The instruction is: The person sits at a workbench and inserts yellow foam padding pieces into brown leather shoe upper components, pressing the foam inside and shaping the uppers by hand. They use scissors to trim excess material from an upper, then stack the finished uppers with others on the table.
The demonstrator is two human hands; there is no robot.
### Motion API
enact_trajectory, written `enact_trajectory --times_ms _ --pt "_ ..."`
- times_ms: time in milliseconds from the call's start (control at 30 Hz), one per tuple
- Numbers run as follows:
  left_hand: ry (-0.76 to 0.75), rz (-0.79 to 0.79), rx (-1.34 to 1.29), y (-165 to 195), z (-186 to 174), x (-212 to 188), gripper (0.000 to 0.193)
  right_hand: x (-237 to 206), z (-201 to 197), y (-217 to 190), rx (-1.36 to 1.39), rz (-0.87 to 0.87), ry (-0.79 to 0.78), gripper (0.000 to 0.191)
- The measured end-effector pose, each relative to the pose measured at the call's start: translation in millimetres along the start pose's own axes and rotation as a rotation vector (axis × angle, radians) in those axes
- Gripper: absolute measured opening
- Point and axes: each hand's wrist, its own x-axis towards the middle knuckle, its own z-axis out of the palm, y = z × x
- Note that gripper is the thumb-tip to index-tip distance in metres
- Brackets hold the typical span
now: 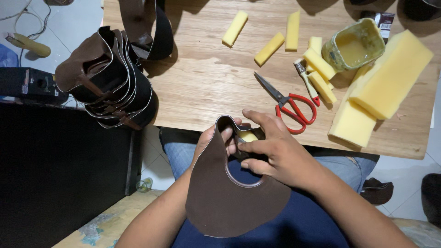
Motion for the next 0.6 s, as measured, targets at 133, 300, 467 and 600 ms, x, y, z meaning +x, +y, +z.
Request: enact_trajectory --times_ms 133,300,467,600 --pt "0.072 0.008 0.046 -4 -3 6 0.027 -3 5 8 0.081 0.060 0.039 0.035" --pt "-0.014 0.020 0.083 0 -5 5 0.028 -3 18 23 0.144 0.257 0.142 0.040" --pt "0.027 -0.162 -0.037 2 -4 12 0.035 -6 24 36 0.248 0.227 0.133 0.019" --pt "0.223 -0.088 0.253 0 2 17 0.031 -8 28 45 0.255 0.220 0.150 0.016"
